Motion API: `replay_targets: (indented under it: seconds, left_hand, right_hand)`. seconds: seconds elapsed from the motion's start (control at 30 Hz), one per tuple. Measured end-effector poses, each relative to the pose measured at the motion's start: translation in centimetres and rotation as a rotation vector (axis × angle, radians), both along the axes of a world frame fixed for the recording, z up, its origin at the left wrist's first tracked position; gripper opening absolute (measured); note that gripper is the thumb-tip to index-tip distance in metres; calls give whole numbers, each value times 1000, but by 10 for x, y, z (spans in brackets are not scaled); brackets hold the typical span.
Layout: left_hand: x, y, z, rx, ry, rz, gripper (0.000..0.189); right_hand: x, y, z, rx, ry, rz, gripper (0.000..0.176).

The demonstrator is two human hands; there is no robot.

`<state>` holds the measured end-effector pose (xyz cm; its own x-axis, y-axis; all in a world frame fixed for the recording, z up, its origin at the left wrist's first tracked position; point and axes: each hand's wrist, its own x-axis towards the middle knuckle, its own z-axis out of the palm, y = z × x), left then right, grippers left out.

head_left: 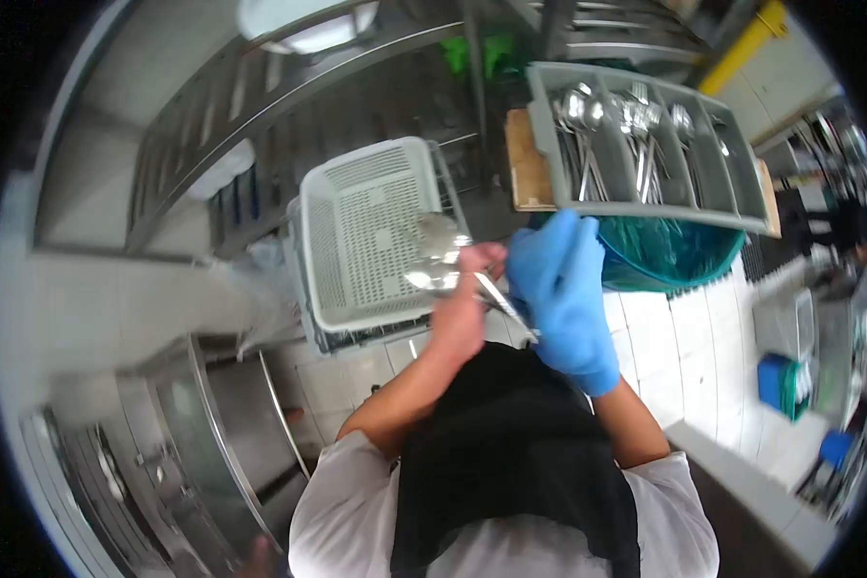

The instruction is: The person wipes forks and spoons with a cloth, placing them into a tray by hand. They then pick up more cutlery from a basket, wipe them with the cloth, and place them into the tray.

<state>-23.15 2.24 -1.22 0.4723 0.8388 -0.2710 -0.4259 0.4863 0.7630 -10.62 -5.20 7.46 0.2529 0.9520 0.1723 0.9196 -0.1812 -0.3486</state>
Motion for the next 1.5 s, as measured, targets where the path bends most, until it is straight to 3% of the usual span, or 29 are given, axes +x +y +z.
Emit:
replay_targets:
  seconds: [0.07, 0.2, 0.27, 0.3, 0.33, 0.4, 0.43, 0.47, 0.5, 0.53, 0.6, 0.63, 0.67, 0.7, 0.73, 0.77, 0.8, 0.87, 0.93, 1.0, 1.03, 1.1, 1.13, 1.2, 1.27, 1.33, 1.4, 1.43, 1.5]
  left_hand:
    - [20, -31, 36, 234, 677, -2, 46]
    - [21, -53, -7, 381, 625, 130, 48]
    - [14, -77, 7, 362, 721, 167, 44]
    - [8, -85, 6, 352, 735, 219, 44]
    - [3, -94, 4, 419, 844, 232, 47]
    - [-10, -106, 15, 472, 967, 276, 49]
    - [-24, -108, 36, 576, 859, 177, 50]
    - [-41, -109, 50, 677, 746, 73, 52]
    - [-64, -106, 45, 779, 615, -21, 81]
    - [-72, -103, 39, 779, 622, 3, 81]
    - [-96, -105, 31, 786, 247, 232, 102]
    - [-106, -109, 18, 745, 296, 141, 118]
    - [-105, -121, 14, 738, 420, 196, 119]
    - [-98, -136, 8, 719, 547, 255, 120]
    - [-92, -144, -2, 769, 755, 557, 118]
    - [-94, -151, -9, 799, 952, 844, 116]
    - [-108, -158, -7, 789, 972, 878, 116]
    - [-127, -165, 1, 1146, 965, 1008, 110]
    - [-115, -159, 6, 1063, 607, 659, 105]
    - [-98, -154, -3, 786, 337, 483, 101]
    - [-102, -158, -7, 791, 339, 496, 101]
    - [-112, -160, -14, 549, 761, 92, 72]
    - [-119, -154, -36, 560, 754, 102, 72]
    - [-136, -147, -97, 740, 1118, 352, 45]
    - [-174, -144, -96, 675, 1287, 595, 35]
    - [-229, -130, -132, 798, 1548, 853, 19]
    - [-278, -118, -123, 316, 1568, 997, 7]
    - [-301, -113, -126, 197, 1405, 1180, 17]
    - [-303, -110, -122, -211, 1495, 1696, 36]
  right_hand:
    - [1, -6, 0, -25, 73, 113, 32]
    - [3, -23, -14, -151, 246, 321, 34]
    - [-8, -40, -58, -5, 848, 480, 41]
    - [-15, -38, -71, 115, 851, 557, 52]
    - [-26, -39, -80, 102, 856, 605, 52]
    - [-55, -44, -85, 54, 1817, 256, 46]
    - [-57, -44, -82, 29, 1819, 287, 46]
    - [-54, -43, -76, 7, 1562, 433, 45]
    - [-50, -40, -67, -5, 1297, 567, 45]
    - [-40, -35, -46, -14, 1294, 591, 45]
    - [-18, -22, 12, 0, 625, 1429, 47]
    - [-17, -20, 29, 78, 699, 1367, 38]
    - [-25, -20, 42, 159, 785, 1316, 30]
    - [-37, -27, 51, 36, 1312, 1006, 29]
    - [-49, -32, 57, -143, 1769, 601, 29]
    - [-57, -23, 62, -103, 1766, 535, 30]
    - [-63, -15, 67, -49, 1752, 454, 32]
    - [-83, -20, 83, 164, 1462, 538, 37]
    - [-108, -20, 95, 188, 1468, 488, 40]
    - [-123, -4, 83, 381, 966, 837, 31]
    - [-139, -5, 84, 443, 917, 872, 31]
    - [-168, -3, 92, 503, 953, 887, 31]
    - [-175, -2, 97, 522, 974, 894, 31]
    - [-187, -5, 101, 526, 1032, 891, 32]
    - [-195, -8, 99, 501, 1091, 883, 32]
    - [-199, -13, 96, 479, 1157, 863, 33]
    - [-200, -21, 93, 452, 1242, 836, 34]
    - [-200, -24, 90, 434, 1297, 820, 34]
    - [-202, -27, 80, 323, 1429, 794, 35]
